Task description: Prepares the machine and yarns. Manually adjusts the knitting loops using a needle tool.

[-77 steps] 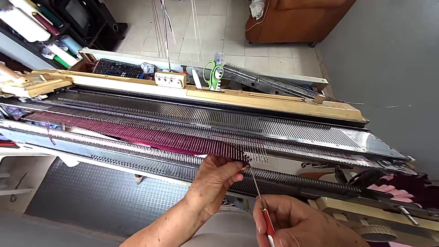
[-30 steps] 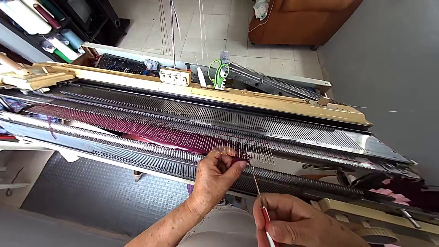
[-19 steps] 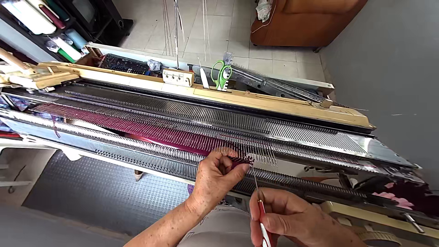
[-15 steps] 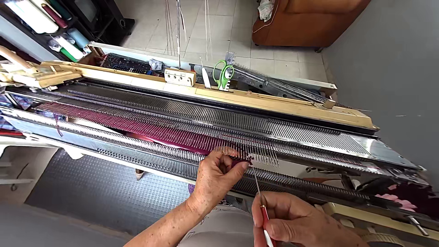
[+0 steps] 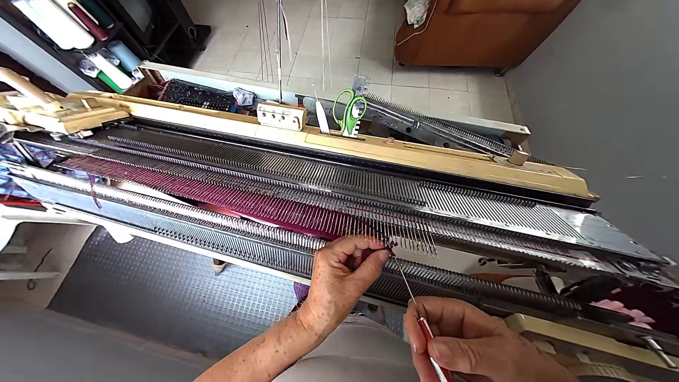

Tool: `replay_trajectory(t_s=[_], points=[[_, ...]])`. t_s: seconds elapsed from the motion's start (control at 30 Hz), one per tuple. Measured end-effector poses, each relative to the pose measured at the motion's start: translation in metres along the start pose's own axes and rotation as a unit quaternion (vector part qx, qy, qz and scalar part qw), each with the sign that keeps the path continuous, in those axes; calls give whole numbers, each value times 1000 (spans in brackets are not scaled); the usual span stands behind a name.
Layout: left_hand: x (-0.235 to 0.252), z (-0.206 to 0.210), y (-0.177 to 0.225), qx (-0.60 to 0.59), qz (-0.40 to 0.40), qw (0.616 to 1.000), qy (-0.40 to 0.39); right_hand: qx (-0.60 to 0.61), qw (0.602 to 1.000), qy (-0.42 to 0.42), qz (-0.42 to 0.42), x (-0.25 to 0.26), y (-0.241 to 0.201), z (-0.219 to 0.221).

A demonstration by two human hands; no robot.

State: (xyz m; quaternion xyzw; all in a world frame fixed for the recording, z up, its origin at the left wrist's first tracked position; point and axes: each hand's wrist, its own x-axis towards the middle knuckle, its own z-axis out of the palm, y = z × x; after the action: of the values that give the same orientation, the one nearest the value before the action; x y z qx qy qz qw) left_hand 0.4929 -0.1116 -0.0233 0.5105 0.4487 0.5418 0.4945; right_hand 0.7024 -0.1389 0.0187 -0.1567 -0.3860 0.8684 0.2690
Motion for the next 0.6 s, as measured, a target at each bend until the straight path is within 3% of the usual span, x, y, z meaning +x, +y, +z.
replay_trajectory(t_s=[0.23, 0.6], points=[[1, 0, 2, 7, -3, 1000, -4, -47, 996, 76, 20, 18, 1, -3], [1, 0, 4, 5, -5, 1000, -8, -71, 997, 35, 20, 13, -2, 3]])
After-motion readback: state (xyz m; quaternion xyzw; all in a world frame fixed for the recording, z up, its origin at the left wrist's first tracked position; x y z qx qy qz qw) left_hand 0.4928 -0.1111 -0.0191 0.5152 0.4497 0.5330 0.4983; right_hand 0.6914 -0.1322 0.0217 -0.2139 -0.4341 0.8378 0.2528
